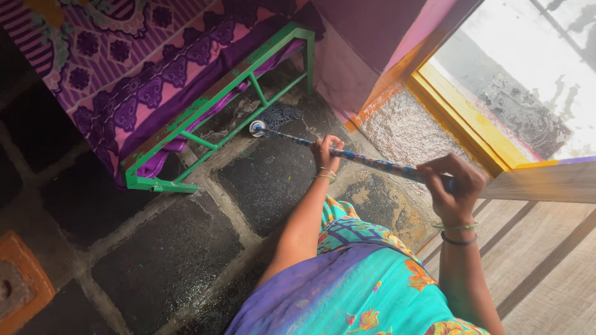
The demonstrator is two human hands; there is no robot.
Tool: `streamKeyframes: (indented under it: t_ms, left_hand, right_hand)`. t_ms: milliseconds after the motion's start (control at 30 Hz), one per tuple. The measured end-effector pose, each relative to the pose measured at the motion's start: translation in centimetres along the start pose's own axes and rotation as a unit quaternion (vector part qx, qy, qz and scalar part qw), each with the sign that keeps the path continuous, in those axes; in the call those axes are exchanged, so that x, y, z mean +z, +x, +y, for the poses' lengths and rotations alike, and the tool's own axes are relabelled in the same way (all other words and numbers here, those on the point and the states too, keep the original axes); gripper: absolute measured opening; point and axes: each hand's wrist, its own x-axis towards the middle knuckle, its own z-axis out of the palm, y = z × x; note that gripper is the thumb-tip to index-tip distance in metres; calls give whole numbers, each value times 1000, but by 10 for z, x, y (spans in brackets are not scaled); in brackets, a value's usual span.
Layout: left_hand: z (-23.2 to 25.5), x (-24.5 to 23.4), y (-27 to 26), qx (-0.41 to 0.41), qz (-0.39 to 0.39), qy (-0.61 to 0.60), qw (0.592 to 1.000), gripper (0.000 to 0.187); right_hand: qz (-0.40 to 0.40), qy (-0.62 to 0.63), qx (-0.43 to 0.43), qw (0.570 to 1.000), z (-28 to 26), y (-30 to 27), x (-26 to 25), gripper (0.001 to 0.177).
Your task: The person mops a dark stone-tiled floor using a blue and white patterned mop. They move the mop back and forth across the entrance area and into the room, cleaning around a green metal bed frame and near a purple wall.
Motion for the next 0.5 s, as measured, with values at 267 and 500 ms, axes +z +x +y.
streamKeyframes:
  t_ms: [267,500]
  left_hand:
    - [99,27,-47,93,10,-146,985,27]
    - [116,59,-97,125,-180,-85,972,32]
  right_hand:
    - [59,-6,-52,997,-46,-53,-86,12]
    - [80,-154,24,985,-82,-102,-121,13]
